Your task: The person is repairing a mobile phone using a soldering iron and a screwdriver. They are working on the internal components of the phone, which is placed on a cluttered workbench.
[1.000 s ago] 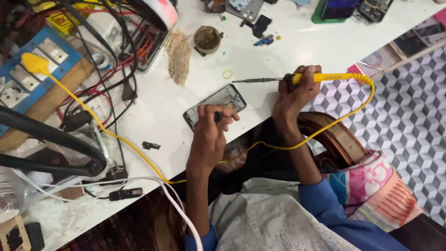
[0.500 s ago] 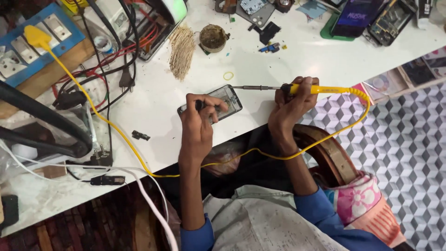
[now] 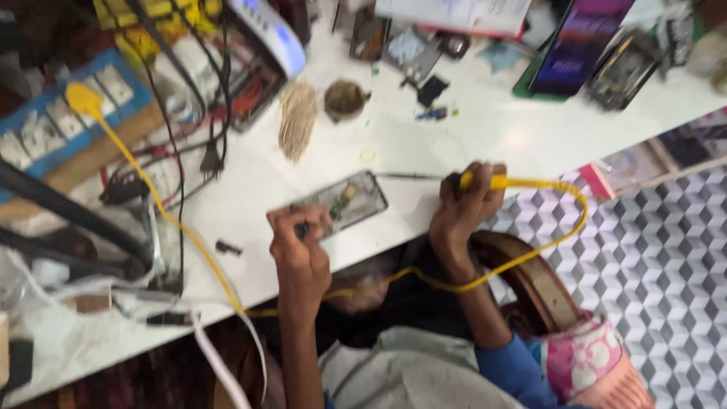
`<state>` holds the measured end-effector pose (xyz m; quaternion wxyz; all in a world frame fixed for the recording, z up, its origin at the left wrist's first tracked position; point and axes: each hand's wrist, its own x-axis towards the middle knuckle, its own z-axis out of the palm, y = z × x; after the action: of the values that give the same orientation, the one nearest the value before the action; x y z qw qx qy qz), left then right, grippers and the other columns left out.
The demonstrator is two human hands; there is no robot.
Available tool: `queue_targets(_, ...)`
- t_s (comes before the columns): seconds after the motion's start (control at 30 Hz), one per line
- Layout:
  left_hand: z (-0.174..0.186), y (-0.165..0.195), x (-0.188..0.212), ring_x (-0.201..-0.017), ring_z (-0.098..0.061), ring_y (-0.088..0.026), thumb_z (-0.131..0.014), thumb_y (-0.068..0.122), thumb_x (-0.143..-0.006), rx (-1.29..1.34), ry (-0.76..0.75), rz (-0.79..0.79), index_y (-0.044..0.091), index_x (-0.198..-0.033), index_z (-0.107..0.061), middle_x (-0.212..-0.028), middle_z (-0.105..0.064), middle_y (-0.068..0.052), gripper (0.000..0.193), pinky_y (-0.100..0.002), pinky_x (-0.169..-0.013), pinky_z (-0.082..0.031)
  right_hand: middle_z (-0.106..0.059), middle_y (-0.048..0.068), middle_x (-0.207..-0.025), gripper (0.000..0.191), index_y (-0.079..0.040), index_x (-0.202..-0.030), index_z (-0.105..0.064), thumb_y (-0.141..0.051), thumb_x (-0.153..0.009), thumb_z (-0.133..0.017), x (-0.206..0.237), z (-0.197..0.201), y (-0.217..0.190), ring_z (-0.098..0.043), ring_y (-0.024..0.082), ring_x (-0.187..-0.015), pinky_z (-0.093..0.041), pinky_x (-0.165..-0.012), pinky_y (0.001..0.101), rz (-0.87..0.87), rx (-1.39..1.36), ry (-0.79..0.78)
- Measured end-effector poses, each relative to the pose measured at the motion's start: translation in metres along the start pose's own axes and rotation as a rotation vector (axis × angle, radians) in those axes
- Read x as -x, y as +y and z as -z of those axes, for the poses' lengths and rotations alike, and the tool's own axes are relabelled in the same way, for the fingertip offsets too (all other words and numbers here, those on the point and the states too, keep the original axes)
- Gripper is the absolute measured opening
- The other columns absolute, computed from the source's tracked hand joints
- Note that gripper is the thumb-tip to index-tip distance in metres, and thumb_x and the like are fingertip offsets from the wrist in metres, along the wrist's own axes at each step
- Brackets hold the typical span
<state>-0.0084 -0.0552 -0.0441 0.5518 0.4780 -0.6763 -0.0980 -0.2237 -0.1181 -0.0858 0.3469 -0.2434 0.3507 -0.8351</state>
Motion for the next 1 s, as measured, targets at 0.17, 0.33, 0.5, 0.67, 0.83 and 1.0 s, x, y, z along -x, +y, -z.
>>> queue_targets(0.17,-0.009,0.017,-0.001,-0.09,-0.065,-0.029,-0.039,-0.01,-0.085,0.379,-0.126,0.297,0.003,-0.109,-0.044,-0.103,-0.058,-0.014,0.028,-0.036,-0.081,-0.06,-0.042,-0.001,-0.078,0.023,-0.011,-0.094,-0.045,-0.025,-0.111,-0.051,0.0,-0.006,-0.003,-0.033,0.004,-0.053,-0.029,-0.046,0.0217,0.008,0.044,-0.02)
queue_targets(0.33,-0.015,0.019,-0.003,-0.092,-0.057,-0.029,-0.046,-0.011,-0.092,0.113,-0.091,0.034,0.005,-0.108,-0.046,-0.097,-0.072,-0.015,0.022,-0.042,-0.092,-0.05,-0.043,-0.001,-0.078,0.024,-0.01,-0.094,-0.044,-0.025,-0.111,-0.051,0.002,0.0,-0.004,-0.035,0.007,-0.054,-0.03,-0.047,0.0235,-0.015,0.021,0.011)
queue_targets(0.5,-0.021,0.013,-0.016,-0.073,-0.054,-0.014,-0.044,-0.007,-0.099,0.379,-0.072,0.147,0.004,-0.109,-0.041,-0.102,-0.075,-0.014,0.015,-0.035,-0.088,-0.051,-0.038,-0.001,-0.07,0.025,-0.009,-0.093,-0.044,-0.025,-0.111,-0.053,0.001,0.003,-0.003,-0.03,0.006,-0.05,-0.026,-0.045,0.023,-0.024,-0.034,-0.012)
queue_targets(0.67,-0.032,0.009,-0.033,-0.073,-0.056,-0.017,-0.041,-0.011,-0.098,0.307,-0.243,0.187,0.001,-0.111,-0.043,-0.103,-0.072,-0.015,0.017,-0.03,-0.07,-0.051,-0.037,-0.001,-0.071,0.028,-0.009,-0.092,-0.044,-0.027,-0.111,-0.053,0.0,0.0,-0.005,-0.027,0.005,-0.048,-0.024,-0.043,0.0233,-0.001,-0.03,-0.039)
queue_targets(0.83,-0.03,0.008,-0.029,-0.095,-0.061,-0.027,-0.042,-0.013,-0.096,0.185,-0.176,-0.007,0.0,-0.113,-0.044,-0.1,-0.064,-0.017,0.021,-0.035,-0.081,-0.055,-0.035,-0.003,-0.069,0.029,-0.01,-0.092,-0.044,-0.029,-0.112,-0.053,0.002,0.0,-0.008,-0.026,0.006,-0.047,-0.024,-0.043,0.0228,0.031,0.006,-0.039)
queue_targets(1.0,-0.02,0.006,-0.01,-0.086,-0.061,-0.024,-0.043,-0.011,-0.102,0.176,-0.005,0.081,0.002,-0.11,-0.041,-0.097,-0.069,-0.014,0.015,-0.036,-0.077,-0.049,-0.035,-0.002,-0.07,0.027,-0.01,-0.092,-0.044,-0.027,-0.111,-0.053,0.006,0.005,-0.008,-0.026,0.005,-0.047,-0.025,-0.042,0.023,0.028,0.011,0.007)
